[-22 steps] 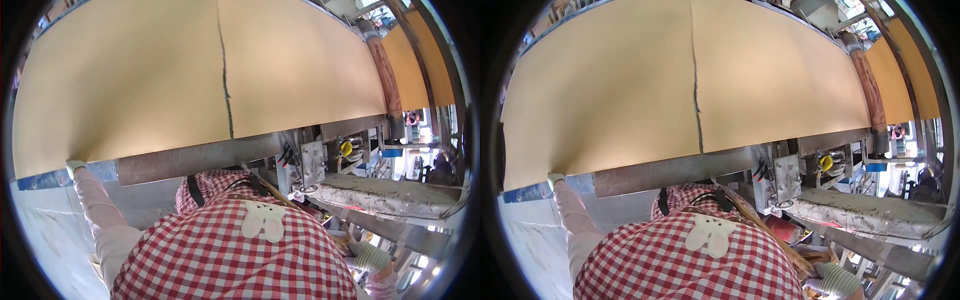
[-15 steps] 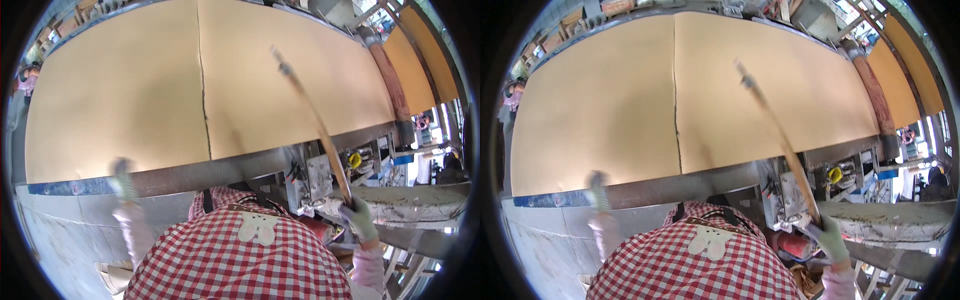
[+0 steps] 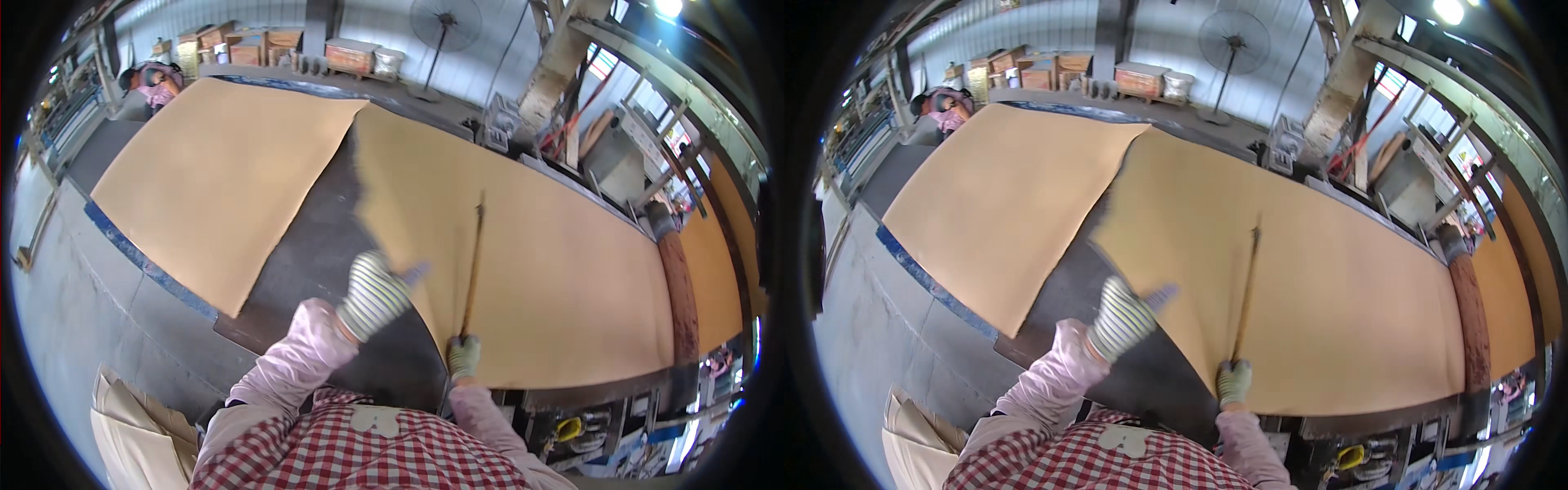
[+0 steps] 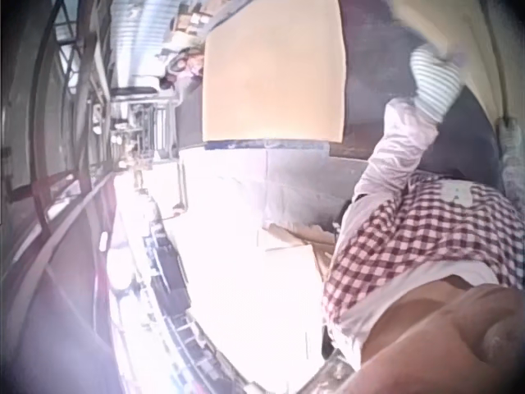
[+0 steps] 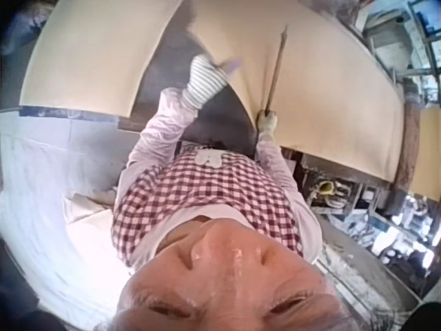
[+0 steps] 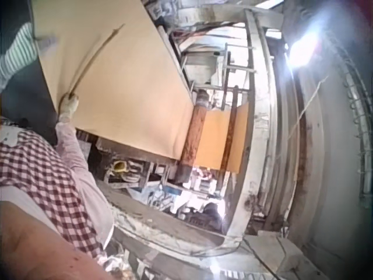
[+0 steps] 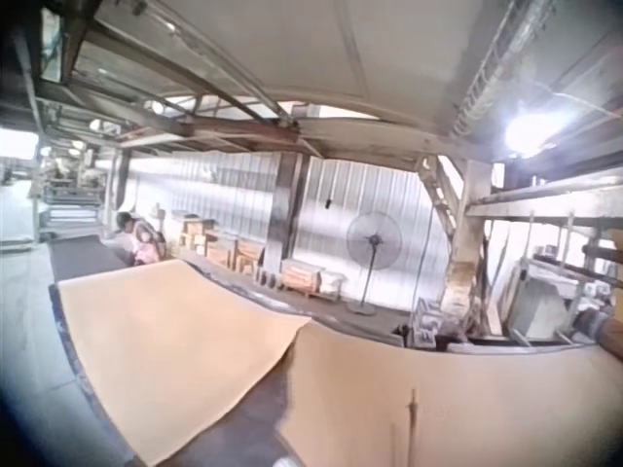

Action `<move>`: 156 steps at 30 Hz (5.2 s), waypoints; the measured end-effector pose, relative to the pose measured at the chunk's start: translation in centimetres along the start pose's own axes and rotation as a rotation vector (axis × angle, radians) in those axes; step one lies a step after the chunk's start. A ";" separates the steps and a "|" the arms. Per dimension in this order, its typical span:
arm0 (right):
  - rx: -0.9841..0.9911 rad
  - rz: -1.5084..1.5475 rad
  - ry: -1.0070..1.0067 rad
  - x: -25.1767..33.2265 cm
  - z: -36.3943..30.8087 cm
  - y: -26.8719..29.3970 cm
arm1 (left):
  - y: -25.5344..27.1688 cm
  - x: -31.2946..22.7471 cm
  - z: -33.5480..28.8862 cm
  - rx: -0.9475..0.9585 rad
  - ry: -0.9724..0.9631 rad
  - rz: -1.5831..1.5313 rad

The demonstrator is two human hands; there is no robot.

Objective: Handling and aligning thin sheets of veneer or building material as they emerge from a large industrial roller.

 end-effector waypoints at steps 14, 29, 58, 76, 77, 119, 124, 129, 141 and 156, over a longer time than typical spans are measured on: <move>0.284 0.418 0.316 12.0 -0.9 -1.3 | 18.8 6.1 -5.9 -0.548 0.397 -0.599; 0.496 0.332 0.180 10.2 -6.1 2.5 | 22.8 20.3 -14.0 -0.470 0.842 -0.542; 0.338 0.607 -0.381 7.7 -6.2 5.8 | 8.9 18.3 -16.4 -0.317 1.300 -0.881; 0.070 -0.417 -0.192 -5.5 30.8 10.6 | 3.8 13.4 -14.0 -0.465 1.368 -1.021; 0.072 -0.489 -0.130 -5.2 34.9 9.1 | 4.2 14.6 -15.1 -0.485 1.355 -1.014; 0.395 0.175 -0.568 11.5 -12.4 31.1 | 25.5 11.5 -11.6 0.007 0.649 0.185; 0.261 0.406 -0.240 0.7 -2.0 17.6 | 8.4 18.1 -21.1 -0.429 1.463 -1.091; -0.047 -0.207 0.009 -6.5 2.1 5.1 | 8.3 9.1 -5.6 -0.295 0.927 -0.303; 0.461 0.193 0.100 8.8 -2.1 -2.0 | 22.6 9.8 -8.7 -0.700 0.551 -0.368; 0.560 0.202 0.136 9.4 -8.9 0.9 | 7.9 16.8 -18.9 -0.179 1.383 -0.976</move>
Point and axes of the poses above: each hand's wrist, its own z-axis towards the middle knuckle, its own y-axis out of the back of the hand, x = y × z, the point moved 3 cm from there along z, towards the middle knuckle, and after that the axes turned 3 degrees about -x, right-handed, at the moved point
